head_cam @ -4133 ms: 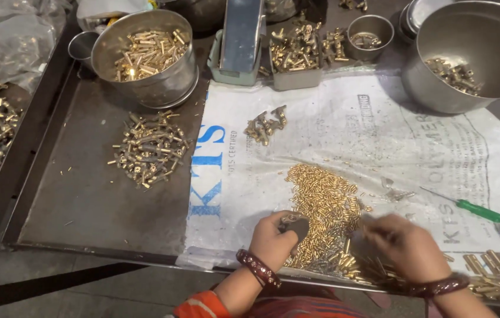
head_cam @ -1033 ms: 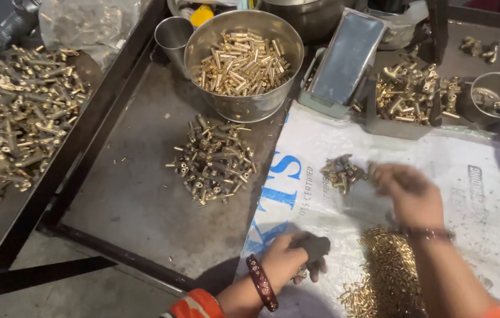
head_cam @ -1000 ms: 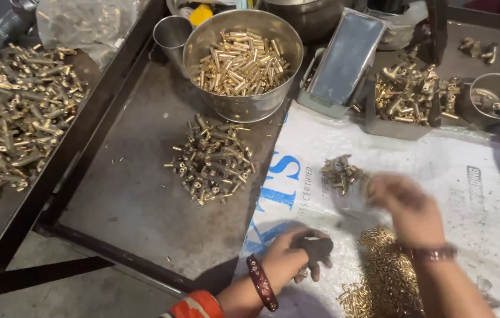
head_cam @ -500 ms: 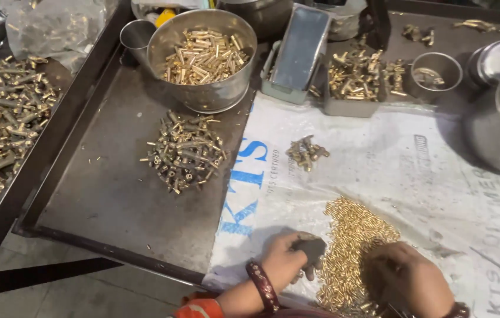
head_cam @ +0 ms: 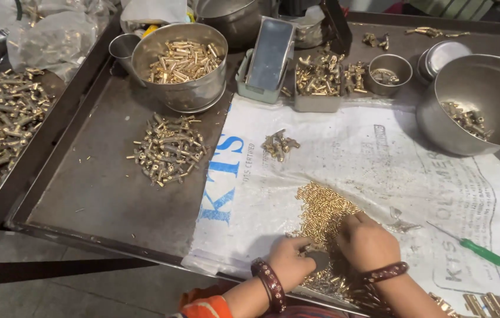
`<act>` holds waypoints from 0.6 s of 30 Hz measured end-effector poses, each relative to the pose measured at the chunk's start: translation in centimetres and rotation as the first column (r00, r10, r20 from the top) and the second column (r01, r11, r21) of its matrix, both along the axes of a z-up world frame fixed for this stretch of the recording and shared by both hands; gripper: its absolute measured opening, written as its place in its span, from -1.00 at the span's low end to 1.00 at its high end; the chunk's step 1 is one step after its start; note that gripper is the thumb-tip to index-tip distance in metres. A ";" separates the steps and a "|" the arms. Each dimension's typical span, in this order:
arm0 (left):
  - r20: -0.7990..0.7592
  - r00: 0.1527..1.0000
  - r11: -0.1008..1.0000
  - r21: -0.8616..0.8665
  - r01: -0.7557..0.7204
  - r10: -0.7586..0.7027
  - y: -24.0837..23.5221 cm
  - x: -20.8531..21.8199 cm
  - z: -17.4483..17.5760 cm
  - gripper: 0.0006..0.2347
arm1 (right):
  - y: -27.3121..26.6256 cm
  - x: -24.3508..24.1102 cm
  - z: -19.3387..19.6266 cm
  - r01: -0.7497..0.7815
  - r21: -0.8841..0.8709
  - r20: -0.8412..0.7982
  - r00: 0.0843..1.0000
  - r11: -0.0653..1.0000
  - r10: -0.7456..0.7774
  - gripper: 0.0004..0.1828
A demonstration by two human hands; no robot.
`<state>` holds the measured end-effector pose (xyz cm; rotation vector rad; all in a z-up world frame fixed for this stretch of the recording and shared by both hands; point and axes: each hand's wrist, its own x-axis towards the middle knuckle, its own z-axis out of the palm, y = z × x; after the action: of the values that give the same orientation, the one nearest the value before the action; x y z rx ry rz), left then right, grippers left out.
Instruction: Inspecting and sorting various small brass components on a workbench into different containers.
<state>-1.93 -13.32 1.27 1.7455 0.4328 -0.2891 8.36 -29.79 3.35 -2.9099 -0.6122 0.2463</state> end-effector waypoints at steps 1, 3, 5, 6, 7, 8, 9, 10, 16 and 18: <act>0.002 1.000 1.000 0.003 -0.002 0.002 -0.2 0.0 -0.1 -0.74 | -0.6 0.2 -0.2 -0.002 0.003 0.002 1.000 1.000 0.002 -0.76; 0.096 0.995 1.000 0.021 0.005 -0.007 -0.7 -0.2 -0.3 -0.77 | -1.9 0.5 -0.6 0.135 0.331 -0.231 0.971 0.934 -0.058 -0.72; 0.072 0.996 0.998 -0.034 0.047 -0.044 -0.7 -0.6 -0.3 -0.74 | -3.0 -0.4 -1.2 0.216 0.535 -0.364 0.932 0.817 -0.008 -0.72; 0.052 0.995 0.992 -0.092 0.088 -0.083 -0.7 -0.8 -0.2 -0.68 | -3.5 -0.8 -1.4 0.315 0.690 -0.472 0.879 0.652 0.074 -0.73; 0.051 0.995 0.992 -0.090 0.088 -0.084 -0.9 -0.8 0.3 -0.68 | -3.6 -1.6 -1.4 0.316 0.690 -0.472 0.878 0.651 0.074 -0.73; 0.080 0.993 0.993 -0.071 0.096 -0.090 -1.0 -0.9 0.8 -0.70 | -3.6 -2.4 -1.4 0.306 0.773 -0.468 0.867 0.556 0.174 -0.77; 0.110 0.989 0.994 -0.050 0.101 -0.095 -1.1 -0.9 1.4 -0.71 | -3.5 -3.2 -1.4 0.298 0.842 -0.447 0.852 0.450 0.272 -0.81; 0.110 0.989 0.994 -0.047 0.101 -0.095 -1.0 -0.8 1.7 -0.71 | -3.3 -3.4 -1.0 0.297 0.843 -0.446 0.852 0.448 0.274 -0.81; 0.188 0.972 0.974 -0.147 0.172 -0.143 -1.6 -1.1 -0.3 -0.70 | -4.1 -4.6 0.8 0.026 0.908 -0.154 0.949 0.419 0.274 -0.90; 0.080 0.993 0.901 -0.421 0.110 -0.083 -1.9 -1.0 -2.9 -0.69 | -5.1 -4.0 1.6 -0.046 0.867 -0.070 0.975 0.496 0.213 -0.85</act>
<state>-2.96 -15.24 -1.59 1.3434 0.2170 -0.3710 4.34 -34.90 4.91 -1.8264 -0.6670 0.1341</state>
